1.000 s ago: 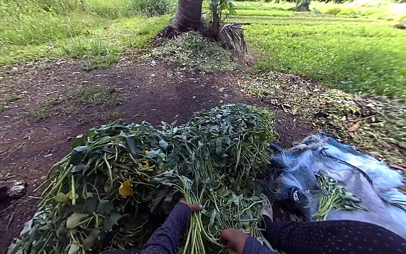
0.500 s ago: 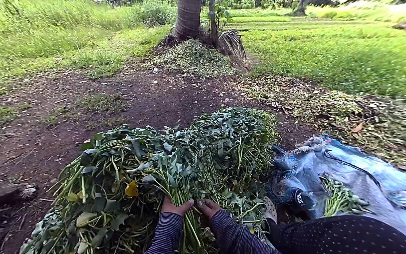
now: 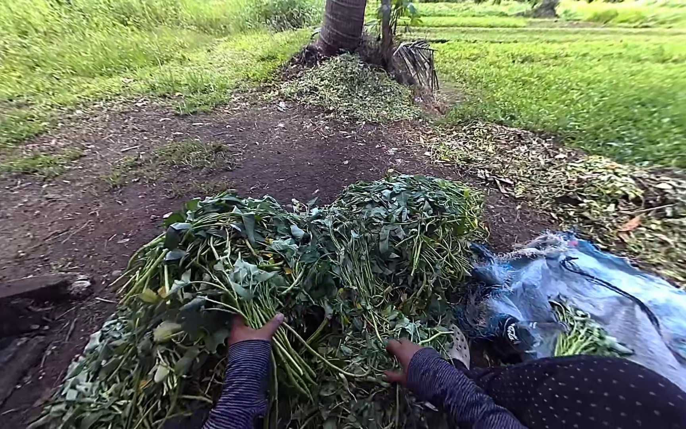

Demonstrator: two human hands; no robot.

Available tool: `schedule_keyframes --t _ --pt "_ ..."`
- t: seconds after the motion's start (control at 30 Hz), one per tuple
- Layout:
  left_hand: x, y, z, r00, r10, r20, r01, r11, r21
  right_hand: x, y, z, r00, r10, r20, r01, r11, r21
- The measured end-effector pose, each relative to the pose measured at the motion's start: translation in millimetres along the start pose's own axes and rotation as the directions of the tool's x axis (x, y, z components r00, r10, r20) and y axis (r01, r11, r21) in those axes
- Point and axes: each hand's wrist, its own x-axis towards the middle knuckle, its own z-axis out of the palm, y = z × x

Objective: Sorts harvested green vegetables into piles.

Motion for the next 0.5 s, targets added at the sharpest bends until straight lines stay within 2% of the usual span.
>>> schedule_keyframes --t 0.07,0.13,0.17,0.27,0.33,0.4,0.47,0.5 --pt "-2 1 -1 1.000 0.005 0.013 -0.004 1.000 -0.028 -13 -22 -22 0.996 -0.036 -0.079 0.037 0.999 0.007" --pt "-4 6 -1 0.999 0.016 0.036 -0.013 0.995 -0.095 -1 -37 -16 0.946 -0.224 -0.234 0.244 0.968 0.063" --pt "-4 8 -1 0.999 0.022 0.040 -0.017 0.991 -0.130 8 -45 -6 0.918 -0.306 -0.253 0.344 0.932 0.119" --pt "-6 16 -4 0.999 0.033 0.027 -0.025 0.964 -0.266 29 -70 26 0.932 -0.362 -0.021 0.353 0.893 0.281" --pt "-4 18 -6 0.999 0.036 -0.006 -0.036 0.938 -0.346 37 -75 45 0.943 -0.333 0.018 0.306 0.885 0.351" --pt "-6 19 -6 0.999 0.029 -0.026 -0.036 0.935 -0.354 38 -73 45 0.973 -0.229 -0.036 0.223 0.885 0.410" --pt "-14 25 -4 0.997 0.011 -0.080 -0.041 0.923 -0.382 47 -65 12 0.998 0.018 -0.065 0.013 0.893 0.450" --pt "-19 30 -4 0.993 -0.006 -0.120 -0.045 0.909 -0.415 53 -59 -19 0.992 0.123 -0.004 -0.112 0.917 0.382"
